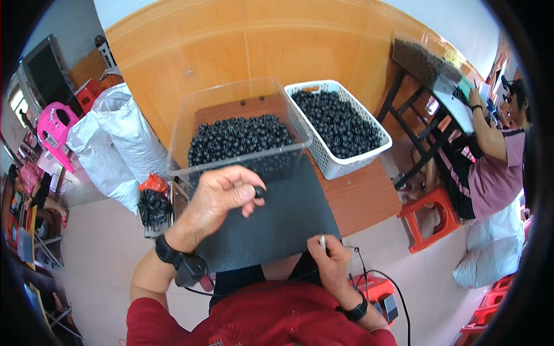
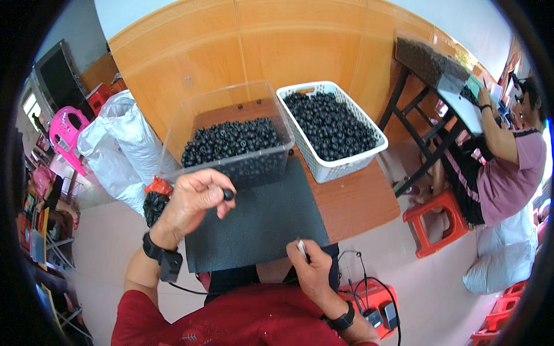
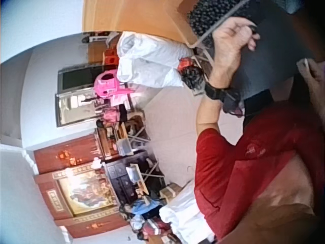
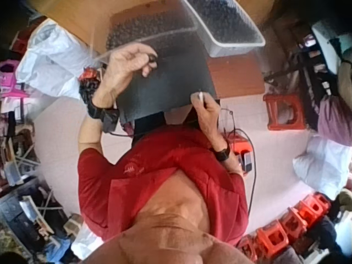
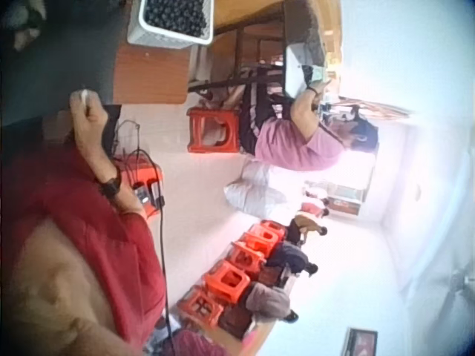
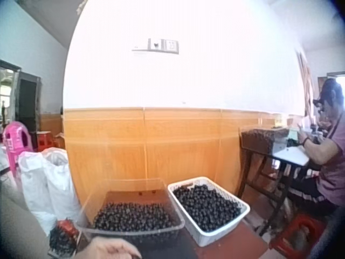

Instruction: Sorting and inspecting small black plastic components from a large container and placing them into a basket.

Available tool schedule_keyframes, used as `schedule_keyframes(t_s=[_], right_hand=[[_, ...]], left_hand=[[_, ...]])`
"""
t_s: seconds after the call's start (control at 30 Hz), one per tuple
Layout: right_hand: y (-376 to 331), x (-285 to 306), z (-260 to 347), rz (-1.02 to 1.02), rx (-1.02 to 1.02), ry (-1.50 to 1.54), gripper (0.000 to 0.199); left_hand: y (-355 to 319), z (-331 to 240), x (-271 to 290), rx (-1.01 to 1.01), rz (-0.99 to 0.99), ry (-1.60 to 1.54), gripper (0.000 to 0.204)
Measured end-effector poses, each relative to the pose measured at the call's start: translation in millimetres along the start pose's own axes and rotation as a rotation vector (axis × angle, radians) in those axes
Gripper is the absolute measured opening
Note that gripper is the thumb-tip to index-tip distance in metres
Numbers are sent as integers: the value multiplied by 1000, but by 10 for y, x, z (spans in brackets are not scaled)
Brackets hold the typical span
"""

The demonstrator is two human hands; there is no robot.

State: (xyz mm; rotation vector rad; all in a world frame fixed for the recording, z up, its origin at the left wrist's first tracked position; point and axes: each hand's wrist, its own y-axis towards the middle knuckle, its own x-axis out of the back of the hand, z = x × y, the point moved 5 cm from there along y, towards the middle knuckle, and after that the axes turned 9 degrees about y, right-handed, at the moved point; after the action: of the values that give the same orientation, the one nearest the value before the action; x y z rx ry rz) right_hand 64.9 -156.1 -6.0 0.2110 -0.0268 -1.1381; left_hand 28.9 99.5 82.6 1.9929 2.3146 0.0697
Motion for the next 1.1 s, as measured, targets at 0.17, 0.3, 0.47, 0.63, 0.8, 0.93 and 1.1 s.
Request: schedule_keyframes(t_s=[0.17, 0.3, 0.47, 0.63, 0.8, 0.93, 1.1], right_hand=[[84, -148, 237, 68, 77, -24, 7], [112, -169, 275, 76, 139, 15, 12], [125, -223, 322, 102, 124, 43, 11], [145, -207, 311, 116, 130, 69, 9], [181, -214, 314, 126, 142, 169, 9], [182, -204, 292, 113, 143, 189, 9], [191, -235, 297, 116, 157, 242, 7]], left_hand=[[-308, 457, -334, 94, -39, -225, 26], [-326, 564, -574, 64, -39, -146, 26], [-333, 574, -734, -8, -8, 3, 21], [-321, 581, -765, -8, 6, 33, 22], [-322, 661, -815, -24, -1, -24, 24], [-315, 718, -863, -17, -24, -158, 26], [-299, 785, -906, 0, -11, -340, 26]])
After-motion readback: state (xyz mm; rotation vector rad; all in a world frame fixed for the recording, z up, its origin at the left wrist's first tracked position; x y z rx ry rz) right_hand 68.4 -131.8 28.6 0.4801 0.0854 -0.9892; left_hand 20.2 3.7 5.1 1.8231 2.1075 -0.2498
